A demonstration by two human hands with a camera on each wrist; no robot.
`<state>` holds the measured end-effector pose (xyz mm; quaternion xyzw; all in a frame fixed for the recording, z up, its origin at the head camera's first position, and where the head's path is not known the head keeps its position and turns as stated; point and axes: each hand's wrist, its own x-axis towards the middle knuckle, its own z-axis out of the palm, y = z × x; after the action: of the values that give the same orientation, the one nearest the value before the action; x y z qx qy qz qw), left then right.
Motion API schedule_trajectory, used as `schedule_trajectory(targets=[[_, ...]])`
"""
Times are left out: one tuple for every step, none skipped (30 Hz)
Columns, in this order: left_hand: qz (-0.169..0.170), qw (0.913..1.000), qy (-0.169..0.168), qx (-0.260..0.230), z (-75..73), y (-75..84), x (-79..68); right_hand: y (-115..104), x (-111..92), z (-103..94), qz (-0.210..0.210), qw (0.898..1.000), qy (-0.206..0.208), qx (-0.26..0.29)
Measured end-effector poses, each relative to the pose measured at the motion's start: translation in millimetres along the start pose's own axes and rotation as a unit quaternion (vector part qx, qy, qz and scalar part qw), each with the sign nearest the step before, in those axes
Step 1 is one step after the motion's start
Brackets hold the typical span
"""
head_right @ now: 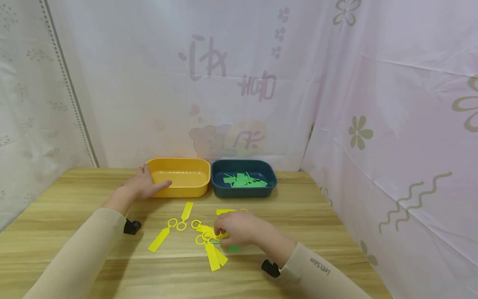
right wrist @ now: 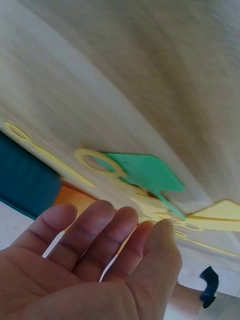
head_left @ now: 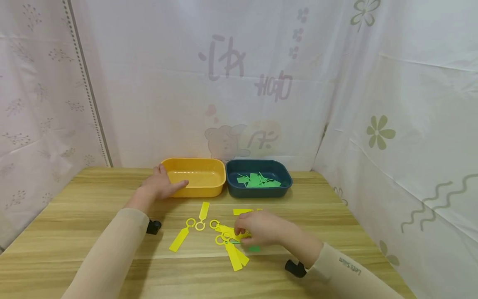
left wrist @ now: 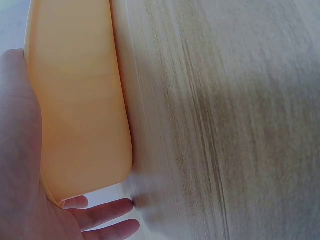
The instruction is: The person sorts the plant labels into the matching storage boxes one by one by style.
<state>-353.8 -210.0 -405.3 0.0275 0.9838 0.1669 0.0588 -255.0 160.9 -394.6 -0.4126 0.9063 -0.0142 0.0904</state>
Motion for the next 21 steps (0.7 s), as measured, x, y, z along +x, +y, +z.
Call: schedule_trajectory(targets=[[0.001,1.0000,0.000,0.000,-0.3,0.4,-0.9,-2.0,0.3,0.8,-0.001,1.000,-0.006,0.007],[0.002,1.0000,0.000,0.000,-0.5,0.8,-1.5,-3.8,0.6,1.3,-0.001,1.000,-0.012,0.012],[0.002,1.0000,0.000,0.000,-0.7,1.2,-1.8,-5.3,1.0,2.1,-0.002,1.000,-0.015,0.016],[0.002,1.0000,-0.001,-0.001,-0.8,1.3,-2.0,-6.4,1.4,2.9,-0.003,1.000,-0.017,0.018],[0.003,1.0000,-0.002,0.000,-0.9,1.3,-1.8,-7.3,1.8,3.6,-0.002,1.000,-0.018,0.019],[0.003,1.0000,-0.002,0.000,-1.0,1.4,-1.6,-7.8,2.2,4.3,-0.003,1.000,-0.017,0.016],[0.004,1.0000,-0.002,0.000,-1.0,1.4,-1.4,-8.1,2.7,5.0,-0.004,1.000,-0.017,0.011],[0.005,1.0000,-0.002,0.000,-1.1,1.3,-1.1,-8.4,3.2,5.4,-0.005,1.000,-0.017,0.006],[0.005,1.0000,-0.002,0.000,-1.2,1.3,-1.0,-8.5,3.7,6.0,-0.006,1.000,-0.016,0.002],[0.005,1.0000,-0.002,0.000,-1.4,1.4,-1.0,-8.7,4.2,6.4,-0.006,1.000,-0.017,-0.002],[0.005,1.0000,-0.002,0.000,-1.6,1.6,-1.1,-8.9,4.7,6.5,-0.006,1.000,-0.017,-0.004],[0.005,1.0000,-0.002,0.001,-1.7,1.7,-1.0,-9.1,5.2,6.6,-0.006,1.000,-0.018,-0.006],[0.005,1.0000,-0.002,0.001,-1.9,1.5,-0.8,-9.5,5.7,6.8,-0.008,1.000,-0.018,-0.005],[0.005,1.0000,-0.003,0.003,-1.6,1.2,-0.1,-9.8,6.1,7.0,-0.009,1.000,-0.018,-0.003],[0.003,1.0000,-0.004,0.004,-1.4,0.8,0.5,-10.0,6.6,7.4,-0.010,1.000,-0.019,-0.003],[0.003,1.0000,-0.004,0.005,-1.1,0.4,0.9,-10.3,7.2,7.8,-0.011,1.000,-0.019,-0.003],[0.003,1.0000,-0.006,0.006,-0.7,0.0,1.4,-10.7,7.5,8.2,-0.013,1.000,-0.018,-0.003],[0.003,1.0000,-0.006,0.007,-0.6,-0.4,1.7,-10.9,8.0,8.8,-0.014,1.000,-0.018,-0.003],[0.003,1.0000,-0.006,0.006,-0.2,-0.9,2.0,-11.3,8.4,9.4,-0.015,1.000,-0.017,-0.003],[0.003,1.0000,-0.006,0.005,0.3,-1.2,2.0,-11.4,8.8,10.1,-0.016,1.000,-0.016,-0.002],[0.003,1.0000,-0.004,0.004,0.3,-1.2,1.2,-11.7,9.1,10.6,-0.017,1.000,-0.015,-0.002]])
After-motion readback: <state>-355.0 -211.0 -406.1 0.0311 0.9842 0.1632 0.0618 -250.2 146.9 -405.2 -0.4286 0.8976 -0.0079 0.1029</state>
